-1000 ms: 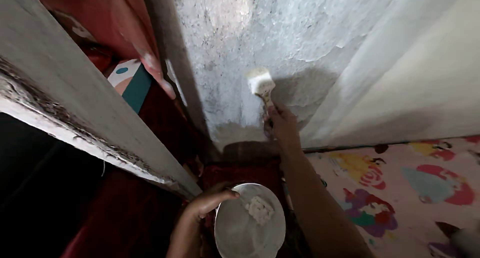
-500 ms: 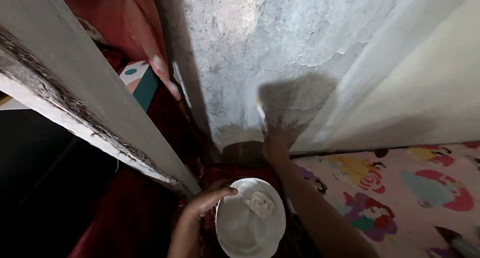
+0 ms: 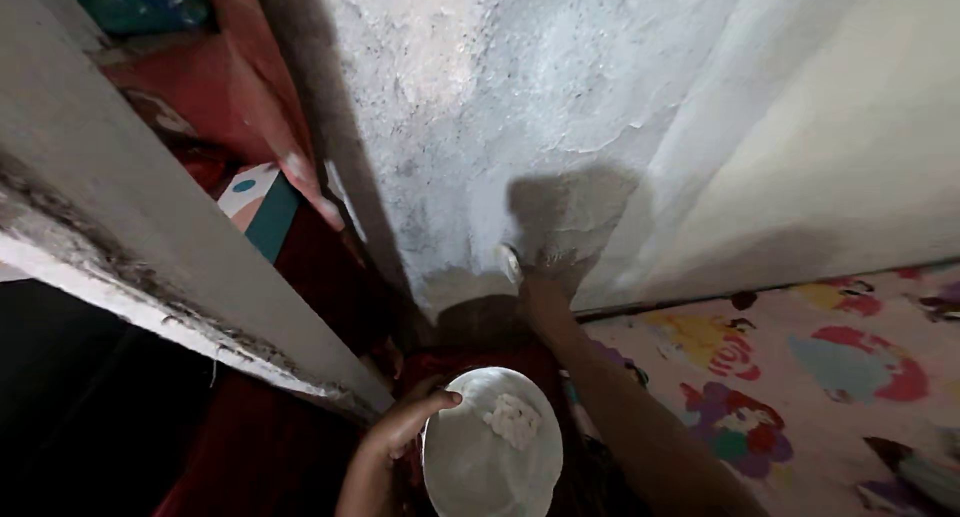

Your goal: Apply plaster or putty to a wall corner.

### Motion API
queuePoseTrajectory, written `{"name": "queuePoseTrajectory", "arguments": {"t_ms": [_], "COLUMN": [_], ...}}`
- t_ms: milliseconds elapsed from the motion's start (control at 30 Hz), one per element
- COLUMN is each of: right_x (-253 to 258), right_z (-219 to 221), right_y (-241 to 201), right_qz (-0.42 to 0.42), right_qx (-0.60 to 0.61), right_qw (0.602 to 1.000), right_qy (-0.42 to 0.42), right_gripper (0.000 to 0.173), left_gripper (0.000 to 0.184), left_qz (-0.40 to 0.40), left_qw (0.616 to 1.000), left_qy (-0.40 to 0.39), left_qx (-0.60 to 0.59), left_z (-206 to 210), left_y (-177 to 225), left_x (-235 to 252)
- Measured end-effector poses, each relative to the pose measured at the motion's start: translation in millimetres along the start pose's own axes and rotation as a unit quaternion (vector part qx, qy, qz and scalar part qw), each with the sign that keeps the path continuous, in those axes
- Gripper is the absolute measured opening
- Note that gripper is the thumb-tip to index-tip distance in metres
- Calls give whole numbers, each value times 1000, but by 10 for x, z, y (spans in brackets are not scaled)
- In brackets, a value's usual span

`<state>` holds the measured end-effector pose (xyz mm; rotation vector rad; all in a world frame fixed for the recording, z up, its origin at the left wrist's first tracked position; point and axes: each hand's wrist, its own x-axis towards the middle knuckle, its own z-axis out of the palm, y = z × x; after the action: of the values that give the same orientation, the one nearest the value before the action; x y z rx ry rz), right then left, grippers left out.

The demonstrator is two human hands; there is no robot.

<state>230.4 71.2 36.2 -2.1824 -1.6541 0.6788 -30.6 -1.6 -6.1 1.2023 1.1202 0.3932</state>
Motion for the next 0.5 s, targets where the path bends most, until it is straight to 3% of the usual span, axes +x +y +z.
{"name": "queuePoseTrajectory", "arguments": {"t_ms": [67,133,233,267,400,500], "right_x": [-154,-313,-323,-258,93,80], "right_z": [-377,-677,-715,-595,234,162], "right_y": [-115,-191,-151,-85,352,322], "right_qz": [-24,-68,-100,-88,-9,7], "right_qx": [49,106,131,125,23,-3], "right_qw": [997,976,944,951,998,1000], "right_qy": [62,178,285,270,54,-16], "right_gripper": [38,34,44,48,55,49], "left_gripper": [61,64,67,68,63,64], "left_qz": [-12,-16,-7,-6,-4,-5], "left_qw": [1000,1000,1000,1000,1000,1000], "left_qy": [7,3,2,5,6,-8], "left_qx": [5,4,-1,0,4,10], "left_z": [13,-5,-5,9,59,75], "left_y": [-15,-38,-36,-30,-17,-12], "left_x": [-8,9,28,25,15,42]}}
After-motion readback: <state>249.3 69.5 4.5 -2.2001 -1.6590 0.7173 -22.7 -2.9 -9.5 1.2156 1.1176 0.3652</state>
